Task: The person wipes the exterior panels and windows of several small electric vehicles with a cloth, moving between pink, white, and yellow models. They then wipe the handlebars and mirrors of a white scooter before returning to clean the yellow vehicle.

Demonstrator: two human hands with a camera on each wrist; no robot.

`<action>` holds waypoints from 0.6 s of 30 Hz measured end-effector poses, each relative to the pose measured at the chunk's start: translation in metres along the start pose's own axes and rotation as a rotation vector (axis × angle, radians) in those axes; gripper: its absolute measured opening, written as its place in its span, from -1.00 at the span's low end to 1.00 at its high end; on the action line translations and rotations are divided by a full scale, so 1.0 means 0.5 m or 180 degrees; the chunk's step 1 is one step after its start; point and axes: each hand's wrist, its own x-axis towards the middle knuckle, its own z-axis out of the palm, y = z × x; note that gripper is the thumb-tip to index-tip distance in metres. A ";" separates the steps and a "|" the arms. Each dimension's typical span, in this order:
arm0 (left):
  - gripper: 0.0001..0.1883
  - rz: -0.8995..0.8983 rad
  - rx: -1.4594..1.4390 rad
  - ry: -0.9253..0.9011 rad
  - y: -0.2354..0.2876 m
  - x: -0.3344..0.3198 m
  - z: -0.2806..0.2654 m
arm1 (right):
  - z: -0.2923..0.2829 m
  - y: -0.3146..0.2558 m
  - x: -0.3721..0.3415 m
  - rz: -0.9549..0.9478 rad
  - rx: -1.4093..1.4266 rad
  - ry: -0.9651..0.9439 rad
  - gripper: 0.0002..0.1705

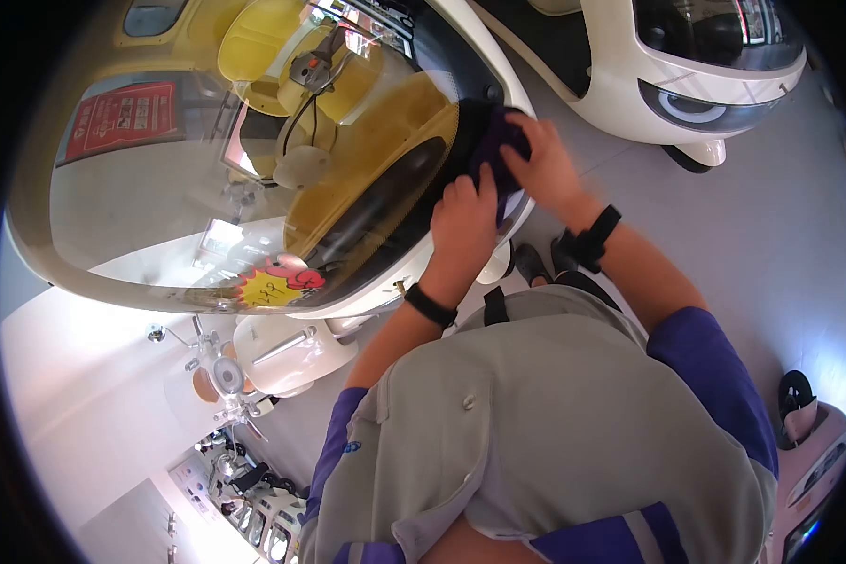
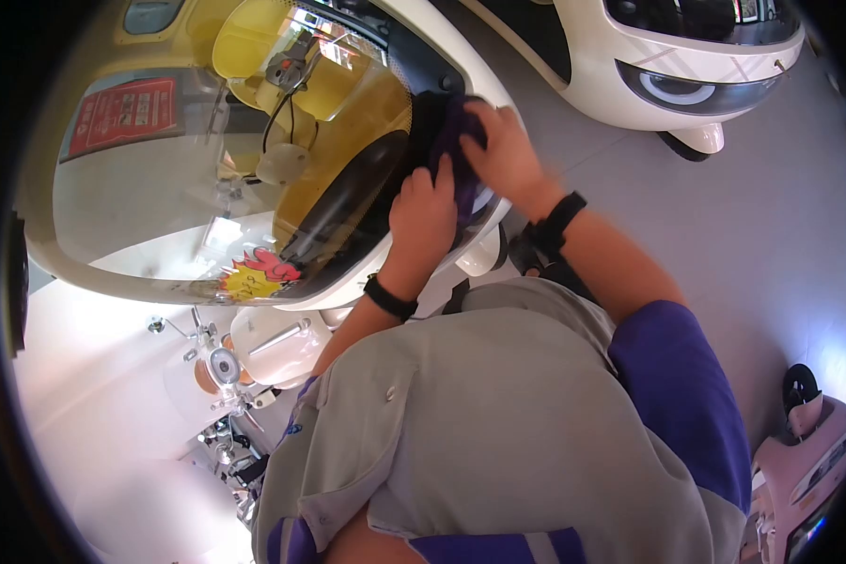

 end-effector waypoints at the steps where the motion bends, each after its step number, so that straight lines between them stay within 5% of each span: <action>1: -0.45 -0.0052 -0.0015 -0.0042 -0.010 -0.027 -0.003 | 0.013 -0.011 -0.024 -0.0056 -0.0026 -0.0170 -0.53; 6: -0.36 -0.0429 -0.0235 -0.0219 -0.065 -0.172 -0.005 | 0.070 -0.059 -0.108 -0.0148 0.0215 -0.1123 -0.63; 10: -0.34 -0.0467 -0.0369 -0.0115 -0.064 -0.192 0.005 | 0.074 -0.056 -0.091 -0.0303 0.0207 -0.1114 -0.69; 15: -0.41 -0.0013 -0.0391 0.0385 -0.012 -0.070 0.019 | 0.024 -0.005 -0.015 -0.0185 0.0142 0.0077 -0.64; 18: -0.44 -0.0143 -0.0353 0.0171 0.002 -0.048 0.016 | 0.010 0.000 0.006 0.0030 -0.0092 -0.0117 -0.51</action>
